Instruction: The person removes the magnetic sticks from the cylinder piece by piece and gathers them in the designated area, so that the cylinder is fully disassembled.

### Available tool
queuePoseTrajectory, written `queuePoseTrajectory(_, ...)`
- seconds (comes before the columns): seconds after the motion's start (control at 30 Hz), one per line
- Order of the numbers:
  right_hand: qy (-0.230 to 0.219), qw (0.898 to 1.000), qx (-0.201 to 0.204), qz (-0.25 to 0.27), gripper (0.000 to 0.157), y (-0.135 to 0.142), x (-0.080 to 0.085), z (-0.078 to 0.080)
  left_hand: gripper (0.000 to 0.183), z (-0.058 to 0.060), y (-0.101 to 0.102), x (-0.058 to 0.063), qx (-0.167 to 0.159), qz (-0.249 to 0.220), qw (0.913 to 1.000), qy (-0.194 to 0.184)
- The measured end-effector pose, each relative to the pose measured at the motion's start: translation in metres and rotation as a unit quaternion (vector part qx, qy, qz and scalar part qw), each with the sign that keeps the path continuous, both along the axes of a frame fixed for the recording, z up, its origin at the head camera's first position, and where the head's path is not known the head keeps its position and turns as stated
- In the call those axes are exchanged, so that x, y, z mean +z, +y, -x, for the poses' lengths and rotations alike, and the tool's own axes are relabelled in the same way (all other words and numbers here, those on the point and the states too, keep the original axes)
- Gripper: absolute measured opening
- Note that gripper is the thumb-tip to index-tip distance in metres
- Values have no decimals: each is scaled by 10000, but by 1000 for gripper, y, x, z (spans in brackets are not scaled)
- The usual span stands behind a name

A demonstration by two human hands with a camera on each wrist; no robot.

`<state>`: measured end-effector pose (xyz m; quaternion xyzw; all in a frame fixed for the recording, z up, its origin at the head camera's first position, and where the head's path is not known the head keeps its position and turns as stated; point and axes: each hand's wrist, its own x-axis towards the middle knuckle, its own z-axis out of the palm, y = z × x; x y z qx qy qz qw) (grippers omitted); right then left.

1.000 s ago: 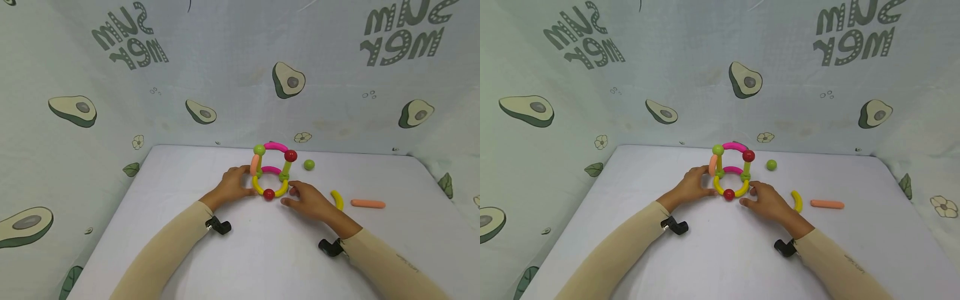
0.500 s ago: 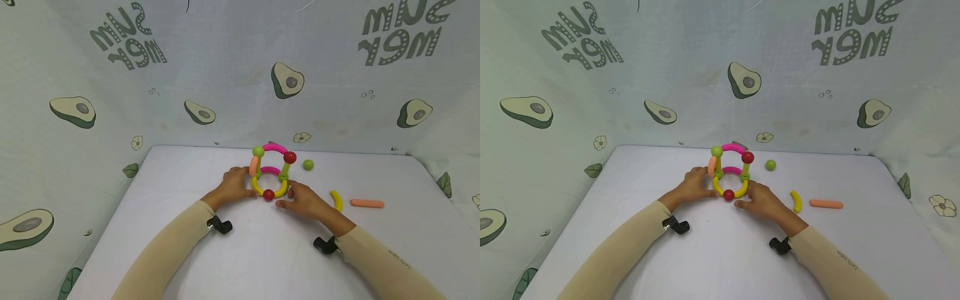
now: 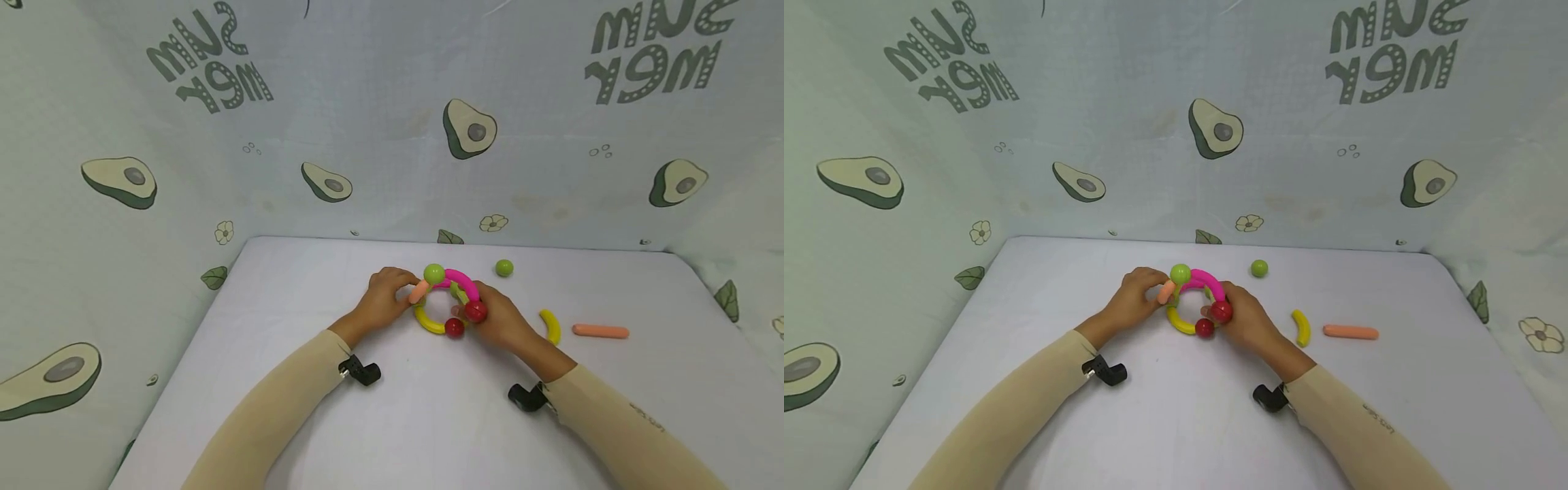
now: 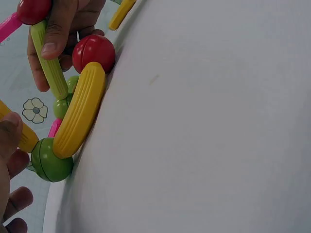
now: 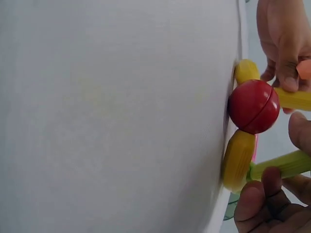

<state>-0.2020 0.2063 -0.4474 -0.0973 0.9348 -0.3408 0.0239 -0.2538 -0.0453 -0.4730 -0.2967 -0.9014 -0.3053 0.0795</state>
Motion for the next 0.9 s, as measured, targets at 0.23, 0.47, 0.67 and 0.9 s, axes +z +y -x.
queuePoseTrajectory(0.23,-15,9999,-131,-62,49,0,6,2,32,-3,4,6,-56,-194,9981,-578)
queuePoseTrajectory(0.47,52,9997,-194,-166,45,0,17,10,35,-5,5,6,54,-290,9953,-923)
queuePoseTrajectory(0.67,108,9995,-130,-278,30,0,25,23,32,-5,5,6,20,-397,9949,-929)
queuePoseTrajectory(0.9,-195,9984,-85,-533,28,-3,34,36,30,-3,4,5,129,-390,9956,-847)
